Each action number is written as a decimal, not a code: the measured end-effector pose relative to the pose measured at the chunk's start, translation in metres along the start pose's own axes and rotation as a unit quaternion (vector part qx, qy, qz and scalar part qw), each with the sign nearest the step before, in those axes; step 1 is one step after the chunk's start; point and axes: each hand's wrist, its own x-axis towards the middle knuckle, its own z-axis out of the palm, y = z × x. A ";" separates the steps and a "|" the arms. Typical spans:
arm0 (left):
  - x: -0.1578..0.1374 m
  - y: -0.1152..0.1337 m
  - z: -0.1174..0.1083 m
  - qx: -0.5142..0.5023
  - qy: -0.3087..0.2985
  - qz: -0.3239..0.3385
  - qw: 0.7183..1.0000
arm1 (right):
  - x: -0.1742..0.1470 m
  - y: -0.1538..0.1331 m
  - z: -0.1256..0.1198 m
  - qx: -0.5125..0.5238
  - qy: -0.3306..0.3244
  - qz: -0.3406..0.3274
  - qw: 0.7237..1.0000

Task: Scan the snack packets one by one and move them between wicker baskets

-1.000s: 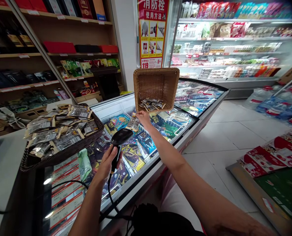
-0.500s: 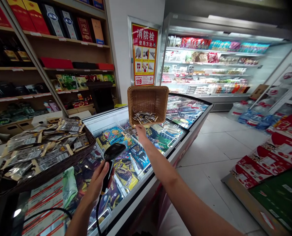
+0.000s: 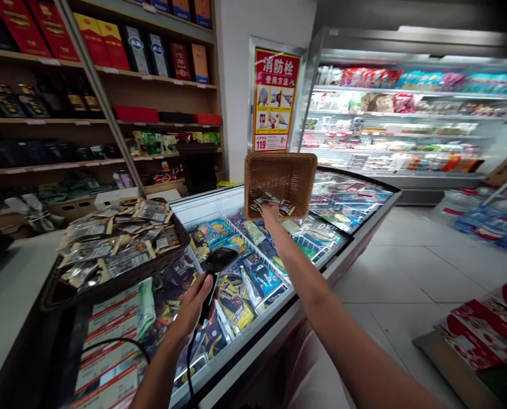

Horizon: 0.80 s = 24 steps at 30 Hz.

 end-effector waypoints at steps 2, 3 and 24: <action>0.001 -0.002 0.002 -0.008 0.015 -0.006 1.000 | -0.019 -0.003 0.020 -0.052 0.017 -0.018 0.998; 0.001 -0.004 0.002 -0.011 0.023 -0.011 1.000 | -0.030 -0.008 0.033 -0.078 0.003 -0.039 0.996; 0.005 -0.012 0.001 -0.013 0.028 -0.017 0.999 | -0.159 -0.075 0.208 -0.100 -0.466 -0.054 0.877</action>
